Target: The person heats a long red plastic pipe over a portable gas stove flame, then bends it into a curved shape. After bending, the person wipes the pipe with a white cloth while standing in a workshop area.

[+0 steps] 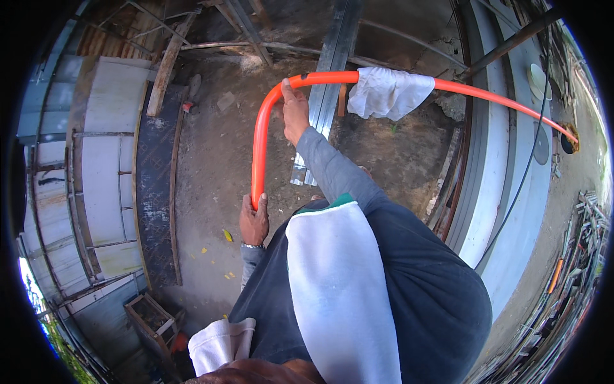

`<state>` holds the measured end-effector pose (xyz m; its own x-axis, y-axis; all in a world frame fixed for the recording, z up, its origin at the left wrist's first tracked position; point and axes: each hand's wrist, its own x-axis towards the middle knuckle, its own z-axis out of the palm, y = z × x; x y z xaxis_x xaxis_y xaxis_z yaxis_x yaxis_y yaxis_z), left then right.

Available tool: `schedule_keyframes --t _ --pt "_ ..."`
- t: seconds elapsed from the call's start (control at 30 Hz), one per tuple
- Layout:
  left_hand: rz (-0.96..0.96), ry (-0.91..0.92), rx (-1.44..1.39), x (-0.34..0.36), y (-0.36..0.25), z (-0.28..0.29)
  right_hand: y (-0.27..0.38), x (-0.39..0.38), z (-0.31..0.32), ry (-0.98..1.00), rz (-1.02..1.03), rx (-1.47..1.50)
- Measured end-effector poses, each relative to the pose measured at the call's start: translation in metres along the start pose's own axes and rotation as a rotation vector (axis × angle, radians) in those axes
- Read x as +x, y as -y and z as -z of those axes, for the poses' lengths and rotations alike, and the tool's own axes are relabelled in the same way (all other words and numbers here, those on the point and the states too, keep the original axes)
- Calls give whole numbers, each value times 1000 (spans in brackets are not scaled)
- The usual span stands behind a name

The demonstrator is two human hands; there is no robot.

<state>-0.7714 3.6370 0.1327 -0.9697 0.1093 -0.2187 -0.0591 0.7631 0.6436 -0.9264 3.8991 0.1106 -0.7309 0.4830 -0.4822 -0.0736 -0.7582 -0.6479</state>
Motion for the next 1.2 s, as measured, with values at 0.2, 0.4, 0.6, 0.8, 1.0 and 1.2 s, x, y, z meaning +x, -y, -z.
schedule_keyframes --t 0.2,0.4,0.6,0.8,1.0,1.2 --pt "-100 -62 71 -2 -10 7 -9 -15 -13 34 1 -178" --pt "-77 -54 15 -2 -14 9 -14 -12 -7 73 -5 -45" --pt "-59 -68 -6 -4 -13 0 -23 -13 7 187 -35 -185" --pt "-14 -111 28 -12 -16 -4 34 -54 19 262 -127 -550" --pt "-41 -228 43 -27 -19 -12 183 -22 141 45 1196 -1794" --pt "26 -182 -9 -32 -22 -14 237 53 229 438 954 -1906"
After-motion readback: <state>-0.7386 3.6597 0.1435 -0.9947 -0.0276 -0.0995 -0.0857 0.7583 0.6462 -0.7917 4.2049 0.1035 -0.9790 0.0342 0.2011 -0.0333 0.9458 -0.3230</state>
